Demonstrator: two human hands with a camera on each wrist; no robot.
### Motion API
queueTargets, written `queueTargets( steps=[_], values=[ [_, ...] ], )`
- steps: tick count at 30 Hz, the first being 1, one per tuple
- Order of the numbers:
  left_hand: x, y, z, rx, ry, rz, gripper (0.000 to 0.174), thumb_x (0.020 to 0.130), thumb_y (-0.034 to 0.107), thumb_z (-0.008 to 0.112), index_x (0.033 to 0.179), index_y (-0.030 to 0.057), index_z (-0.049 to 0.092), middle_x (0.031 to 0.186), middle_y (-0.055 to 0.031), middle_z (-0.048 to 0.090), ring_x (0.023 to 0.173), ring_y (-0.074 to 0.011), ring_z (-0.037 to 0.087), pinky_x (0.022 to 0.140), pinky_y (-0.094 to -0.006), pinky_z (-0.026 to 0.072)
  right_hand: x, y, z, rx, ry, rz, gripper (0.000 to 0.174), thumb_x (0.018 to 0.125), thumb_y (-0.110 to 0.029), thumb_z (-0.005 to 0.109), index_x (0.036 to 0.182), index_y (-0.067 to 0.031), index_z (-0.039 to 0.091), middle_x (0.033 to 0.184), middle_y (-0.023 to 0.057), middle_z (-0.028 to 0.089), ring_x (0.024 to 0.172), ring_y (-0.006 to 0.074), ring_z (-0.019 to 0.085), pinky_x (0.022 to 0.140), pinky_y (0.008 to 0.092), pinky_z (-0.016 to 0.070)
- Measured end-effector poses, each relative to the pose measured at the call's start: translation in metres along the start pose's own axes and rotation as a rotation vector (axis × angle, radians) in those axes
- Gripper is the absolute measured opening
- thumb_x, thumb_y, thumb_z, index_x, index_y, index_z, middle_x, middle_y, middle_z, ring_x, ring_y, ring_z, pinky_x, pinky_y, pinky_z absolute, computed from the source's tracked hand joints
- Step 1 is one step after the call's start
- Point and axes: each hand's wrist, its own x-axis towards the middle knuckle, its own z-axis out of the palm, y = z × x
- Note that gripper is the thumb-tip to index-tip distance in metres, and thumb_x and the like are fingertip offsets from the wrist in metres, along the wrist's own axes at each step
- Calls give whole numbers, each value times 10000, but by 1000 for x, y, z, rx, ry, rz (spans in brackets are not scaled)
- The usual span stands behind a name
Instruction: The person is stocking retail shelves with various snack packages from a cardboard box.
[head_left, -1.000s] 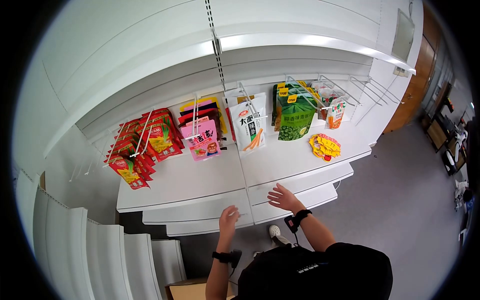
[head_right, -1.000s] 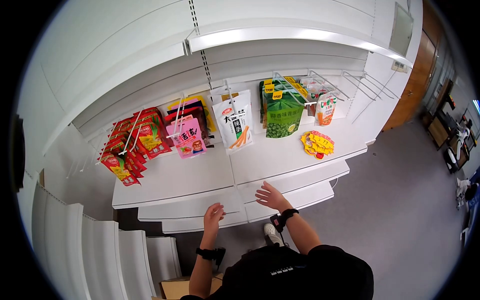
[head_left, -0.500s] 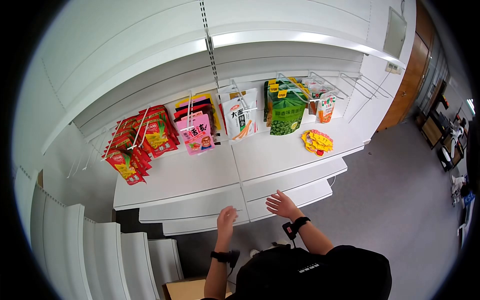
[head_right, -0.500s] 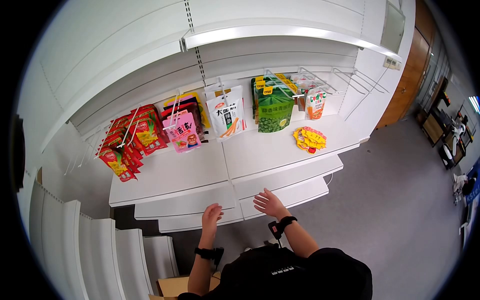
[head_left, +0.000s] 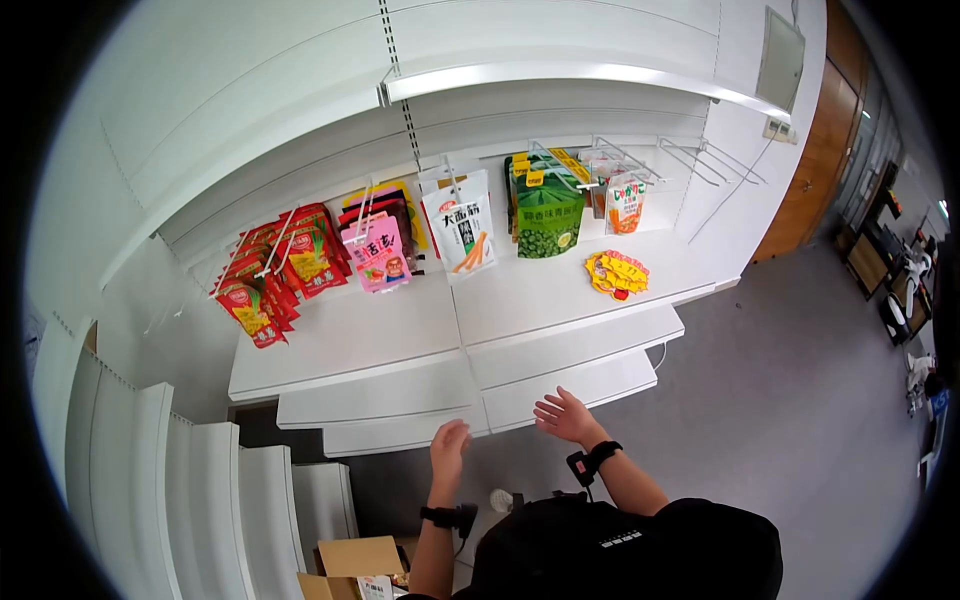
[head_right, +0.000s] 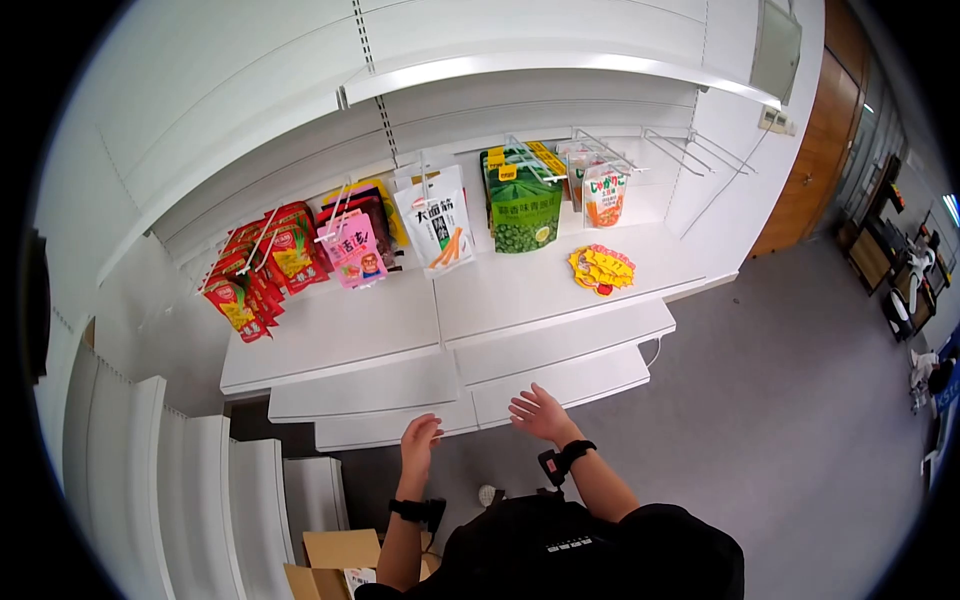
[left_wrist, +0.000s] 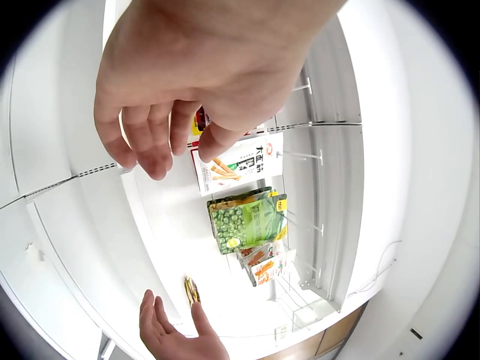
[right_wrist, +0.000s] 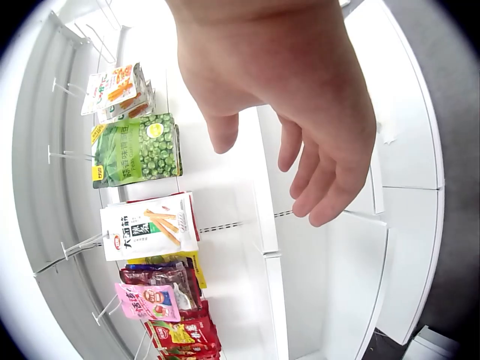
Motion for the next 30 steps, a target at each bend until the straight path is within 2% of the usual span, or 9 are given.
queueTargets(
  steps=[11, 14, 17, 24, 26, 30],
  values=[
    [-101, -36, -5, -53, 149, 34, 184, 885, 81, 582, 1055, 14, 600, 952, -60, 642, 774, -131, 589, 679, -243, 452, -46, 41, -50, -43, -8, 88, 646, 843, -416, 635, 1310, -47, 383, 1272, 139, 490, 1173, 309, 480, 971, 472, 410],
    [-128, -55, -24, -4, 177, 52, 184, 902, 152, 569, 1055, 62, 617, 969, -37, 648, 801, -115, 606, 708, -243, 471, -52, 64, -56, -58, 0, 139, 640, 842, -413, 638, 1310, -57, 386, 1262, 135, 497, 1160, 303, 487, 969, 470, 410],
    [-152, -71, -41, 0, 228, 55, 181, 904, 156, 567, 1054, 67, 619, 963, -30, 648, 791, -109, 603, 710, -237, 469, -52, 86, -61, -68, -10, 193, 639, 843, -414, 635, 1317, -68, 383, 1255, 133, 499, 1151, 299, 492, 965, 468, 412],
    [-202, -75, -72, -81, 366, 71, 188, 902, 141, 571, 1060, 46, 611, 958, -31, 645, 794, -102, 591, 721, -227, 463, -45, 135, -48, -78, 13, 275, 544, 836, -384, 654, 1217, -63, 437, 1232, 137, 505, 1116, 306, 510, 943, 474, 423],
    [-218, -74, -83, -123, 415, 65, 188, 898, 102, 571, 1061, 13, 597, 951, -37, 634, 821, -104, 576, 735, -229, 461, -46, 150, -37, -125, 16, 299, 525, 855, -397, 625, 1216, -61, 445, 1217, 130, 513, 1114, 305, 511, 938, 462, 427],
    [-252, -81, -118, -183, 472, 81, 206, 897, 105, 575, 1082, 16, 585, 952, -36, 631, 837, -104, 575, 744, -231, 465, -43, 188, -17, -207, -21, 349, 480, 866, -398, 610, 1172, -57, 465, 1203, 128, 523, 1107, 309, 516, 942, 459, 423]
  ],
)
